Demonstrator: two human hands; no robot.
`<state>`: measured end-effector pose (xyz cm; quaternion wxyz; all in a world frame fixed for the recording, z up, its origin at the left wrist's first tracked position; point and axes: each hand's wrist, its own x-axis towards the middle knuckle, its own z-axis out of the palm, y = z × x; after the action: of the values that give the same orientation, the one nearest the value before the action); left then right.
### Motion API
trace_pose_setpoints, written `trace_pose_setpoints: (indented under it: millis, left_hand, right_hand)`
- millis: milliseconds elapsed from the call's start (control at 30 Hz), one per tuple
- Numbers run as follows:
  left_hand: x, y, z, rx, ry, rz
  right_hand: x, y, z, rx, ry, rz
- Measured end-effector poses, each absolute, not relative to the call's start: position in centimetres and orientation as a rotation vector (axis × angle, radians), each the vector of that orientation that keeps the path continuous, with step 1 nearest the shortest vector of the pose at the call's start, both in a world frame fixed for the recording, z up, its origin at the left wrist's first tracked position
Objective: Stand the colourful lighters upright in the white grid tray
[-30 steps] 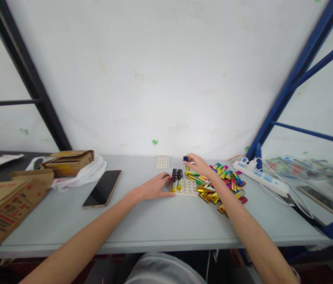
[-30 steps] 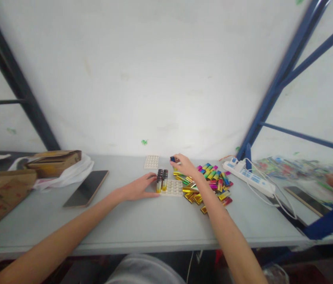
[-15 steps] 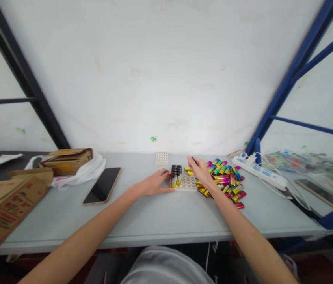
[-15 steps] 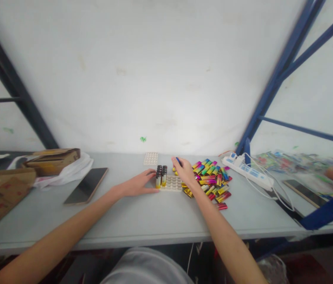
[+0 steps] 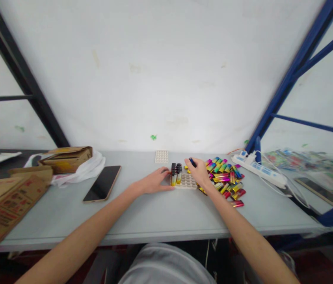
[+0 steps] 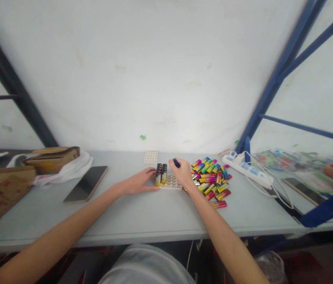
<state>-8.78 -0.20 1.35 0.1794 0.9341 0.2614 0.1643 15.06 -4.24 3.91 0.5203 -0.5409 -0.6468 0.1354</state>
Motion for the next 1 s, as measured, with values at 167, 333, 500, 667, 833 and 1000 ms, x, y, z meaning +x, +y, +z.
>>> trace_pose_setpoints:
  millis: [167, 333, 500, 667, 833, 1000]
  left_hand:
    - [-8.8, -0.1, 1.2, 2.634, 0.74, 0.474]
    - [-8.8, 0.0, 1.2, 2.638, 0.753, 0.456]
    - [-8.8, -0.1, 1.3, 2.625, 0.742, 0.459]
    - [-8.8, -0.2, 1.4, 2.624, 0.749, 0.451]
    - [-8.8, -0.1, 1.3, 2.615, 0.735, 0.472]
    - [-8.8, -0.1, 1.3, 2.608, 0.734, 0.48]
  right_hand:
    - [15.0, -4.3, 3.9, -1.29, -1.561, 0.316]
    - [15.1, -4.5, 3.8, -1.265, -1.617, 0.319]
    - [15.3, -4.9, 4.1, -1.238, -1.643, 0.323]
    - [15.6, -5.4, 4.9, -1.167, -1.646, 0.642]
    - [16.3, -6.2, 6.3, -1.059, -1.847, 0.525]
    - [16.7, -6.7, 6.7, -1.06, -2.059, 0.499]
